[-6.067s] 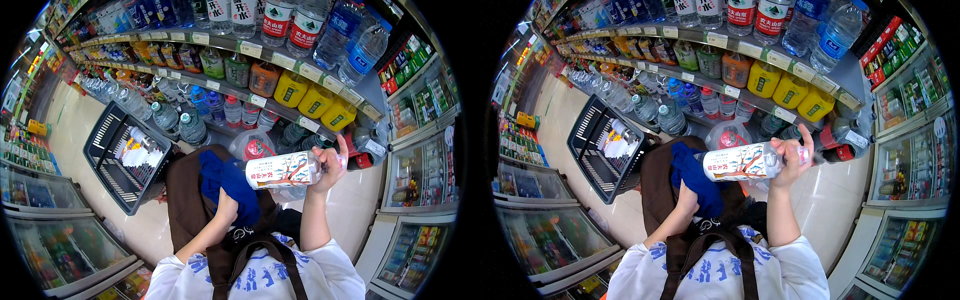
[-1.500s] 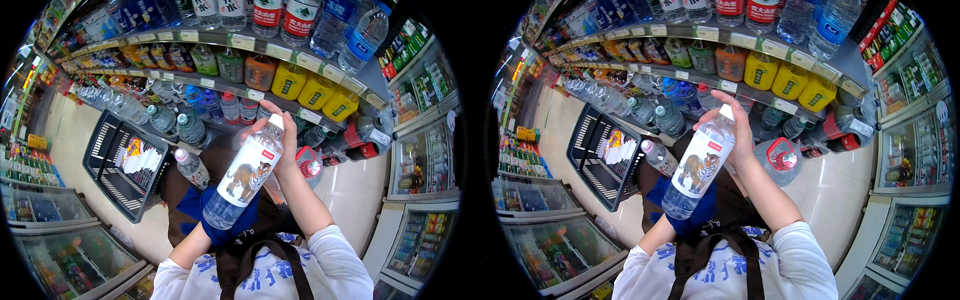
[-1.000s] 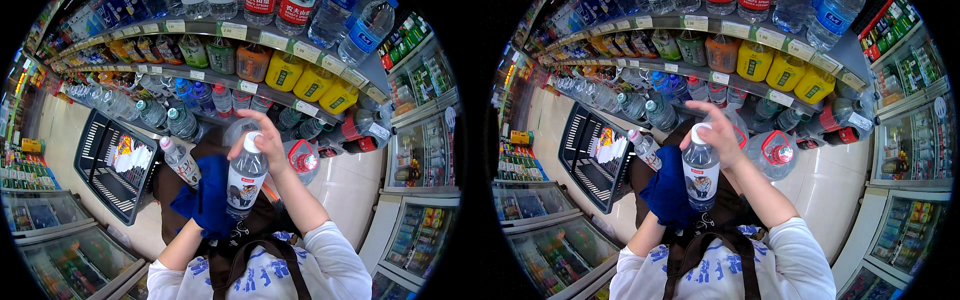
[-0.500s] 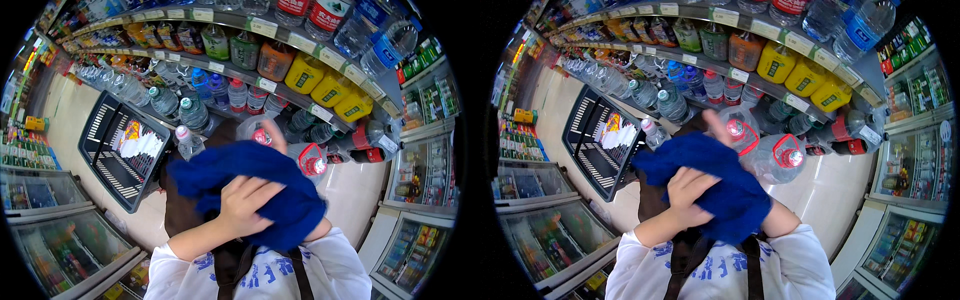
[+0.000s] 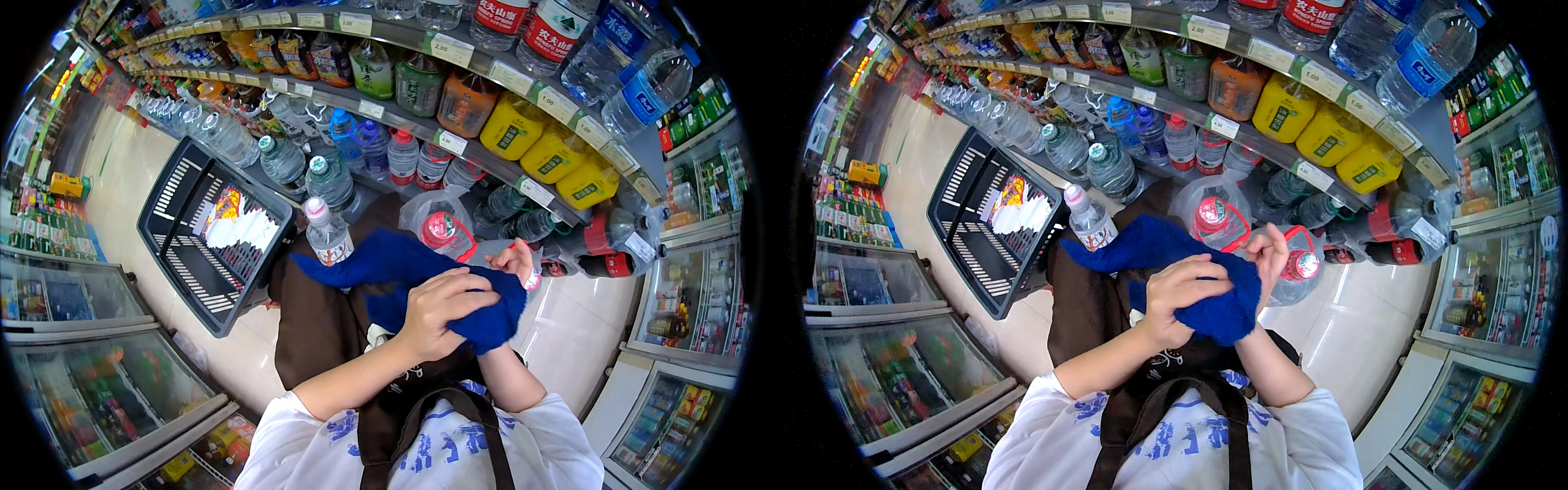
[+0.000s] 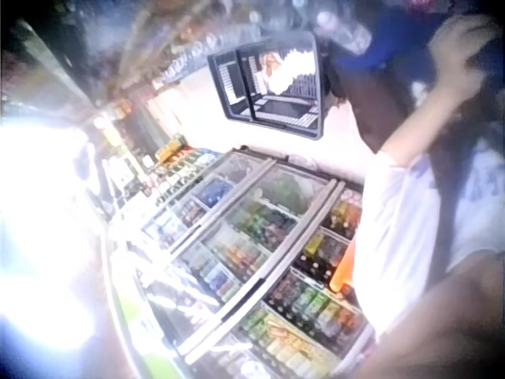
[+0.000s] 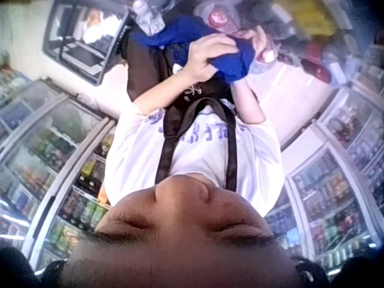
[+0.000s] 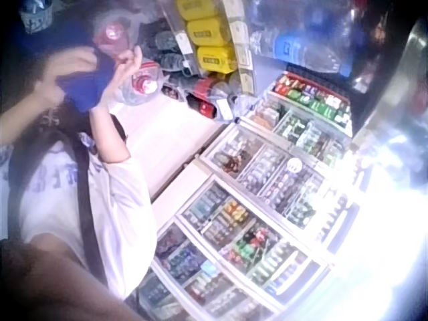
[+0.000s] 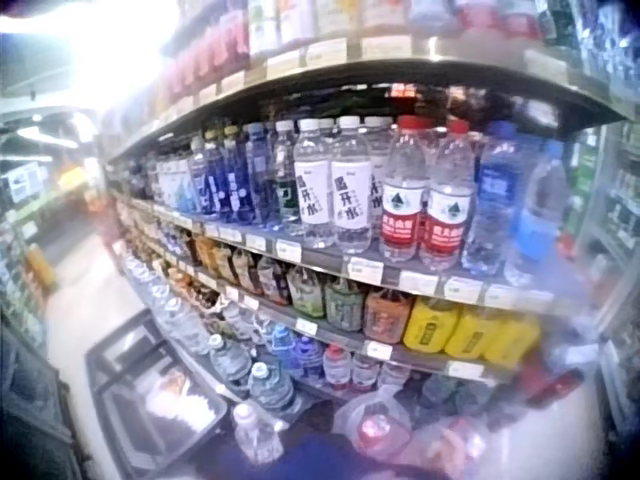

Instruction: The person wipes several plastic water bottles with a blue cloth and places them on a store shelf. They handle individual bottles and a six-pack of water, arranging them among other beverages in a retail aisle.

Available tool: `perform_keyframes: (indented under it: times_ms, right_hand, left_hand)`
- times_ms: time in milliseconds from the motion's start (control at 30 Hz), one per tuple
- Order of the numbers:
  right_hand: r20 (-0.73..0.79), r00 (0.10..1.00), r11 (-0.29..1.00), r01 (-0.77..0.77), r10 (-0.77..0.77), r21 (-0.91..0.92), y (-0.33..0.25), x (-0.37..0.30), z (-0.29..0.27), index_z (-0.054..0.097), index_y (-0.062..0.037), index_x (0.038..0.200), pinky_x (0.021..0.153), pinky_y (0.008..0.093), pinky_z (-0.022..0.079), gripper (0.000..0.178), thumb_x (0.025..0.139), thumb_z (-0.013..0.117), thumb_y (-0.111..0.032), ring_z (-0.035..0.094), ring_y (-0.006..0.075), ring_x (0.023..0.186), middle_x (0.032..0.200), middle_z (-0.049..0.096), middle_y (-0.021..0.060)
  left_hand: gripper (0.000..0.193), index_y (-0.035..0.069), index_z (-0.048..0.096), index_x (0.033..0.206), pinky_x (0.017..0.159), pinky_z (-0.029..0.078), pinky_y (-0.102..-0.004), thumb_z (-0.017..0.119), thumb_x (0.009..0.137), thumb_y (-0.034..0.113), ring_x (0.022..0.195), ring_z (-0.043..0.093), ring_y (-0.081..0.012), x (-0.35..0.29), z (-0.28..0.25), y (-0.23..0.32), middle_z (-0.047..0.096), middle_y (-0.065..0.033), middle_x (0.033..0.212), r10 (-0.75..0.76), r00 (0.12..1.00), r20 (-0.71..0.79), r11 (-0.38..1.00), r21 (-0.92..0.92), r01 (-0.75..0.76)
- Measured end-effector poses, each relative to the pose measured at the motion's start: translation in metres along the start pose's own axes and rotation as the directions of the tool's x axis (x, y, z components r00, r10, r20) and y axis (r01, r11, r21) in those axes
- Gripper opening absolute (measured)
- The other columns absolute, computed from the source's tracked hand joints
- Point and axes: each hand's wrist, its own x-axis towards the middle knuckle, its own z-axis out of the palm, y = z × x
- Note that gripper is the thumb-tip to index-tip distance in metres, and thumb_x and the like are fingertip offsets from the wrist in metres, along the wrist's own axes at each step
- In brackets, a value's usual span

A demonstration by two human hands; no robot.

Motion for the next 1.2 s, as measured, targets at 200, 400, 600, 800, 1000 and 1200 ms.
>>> perform_keyframes:
  times_ms: [200, 400, 600, 800, 1000, 1200]
  right_hand:
    - [0.176, 0.977, 0.992, 0.108, -0.119, 0.070, -0.003, 0.000, -0.021, 0.031, -0.0029, 0.119, 0.083, 0.0309, 0.031, 0.067, 0.079, 0.033, -0.057, 0.040, 0.0177, 0.092, 0.101, 0.042, 0.0109]
    - [0.163, 0.987, 0.999, 0.010, -0.002, -0.048, -0.008, 0.006, -0.040, 0.028, -0.0019, 0.119, 0.086, 0.0295, 0.032, 0.072, 0.078, 0.034, -0.060, 0.043, 0.0180, 0.097, 0.104, 0.043, 0.0112]
    - [0.326, 0.945, 0.987, 0.011, 0.042, -0.158, -0.033, 0.012, -0.044, 0.030, -0.0027, 0.122, 0.090, 0.0319, 0.032, 0.081, 0.056, 0.075, -0.016, 0.046, 0.0180, 0.103, 0.111, 0.048, 0.0114]
    - [0.419, 0.904, 0.971, 0.021, 0.082, -0.236, -0.048, 0.025, -0.035, 0.033, -0.0028, 0.120, 0.084, 0.0287, 0.037, 0.076, 0.057, 0.075, -0.013, 0.050, 0.0148, 0.095, 0.100, 0.053, 0.0093]
    - [0.528, 0.809, 0.964, -0.246, 0.260, -0.098, -0.059, 0.044, -0.027, 0.031, -0.0095, 0.122, 0.080, 0.0261, 0.039, 0.066, 0.067, 0.067, -0.010, 0.051, 0.0102, 0.084, 0.085, 0.054, 0.0029]
    - [0.598, 0.742, 0.944, -0.321, 0.301, -0.077, -0.071, 0.053, -0.032, 0.035, -0.0084, 0.121, 0.069, 0.0244, 0.043, 0.061, 0.068, 0.066, -0.008, 0.054, 0.0094, 0.074, 0.077, 0.057, 0.0025]
  left_hand:
    - [0.059, 0.003, 0.049, 0.106, 0.083, 0.041, -0.0370, 0.067, 0.058, 0.032, 0.093, 0.054, -0.0301, -0.016, 0.024, -0.017, 0.054, -0.0141, 0.103, -0.062, 0.998, 0.029, 0.996, 0.073, 0.060]
    - [0.078, 0.000, 0.038, 0.115, 0.081, 0.041, -0.0327, 0.071, 0.048, 0.024, 0.094, 0.053, -0.0315, -0.033, 0.029, -0.053, 0.054, -0.0183, 0.101, -0.512, 0.797, 0.320, 0.851, 0.062, 0.521]
    - [0.067, -0.008, 0.043, 0.103, 0.076, 0.042, -0.0290, 0.069, 0.046, 0.014, 0.084, 0.055, -0.0211, -0.039, 0.025, -0.071, 0.056, -0.0178, 0.090, -0.538, 0.695, 0.477, 0.784, -0.019, 0.620]
    - [0.065, -0.001, 0.045, 0.105, 0.082, 0.039, -0.0301, 0.074, 0.048, 0.012, 0.096, 0.048, -0.0178, -0.027, 0.025, -0.065, 0.051, -0.0103, 0.102, -0.547, 0.569, 0.614, 0.631, -0.144, 0.762]
    - [0.055, 0.001, 0.044, 0.106, 0.080, 0.039, -0.0298, 0.070, 0.059, 0.015, 0.093, 0.049, -0.0164, -0.081, 0.046, -0.083, 0.051, -0.0072, 0.101, -0.676, 0.305, 0.671, -0.014, -0.425, 0.905]
    - [0.055, 0.001, 0.044, 0.106, 0.080, 0.039, -0.0298, 0.069, 0.059, 0.015, 0.092, 0.049, -0.0165, -0.078, 0.050, -0.068, 0.051, -0.0073, 0.101, -0.638, 0.295, 0.712, 0.001, -0.381, 0.924]
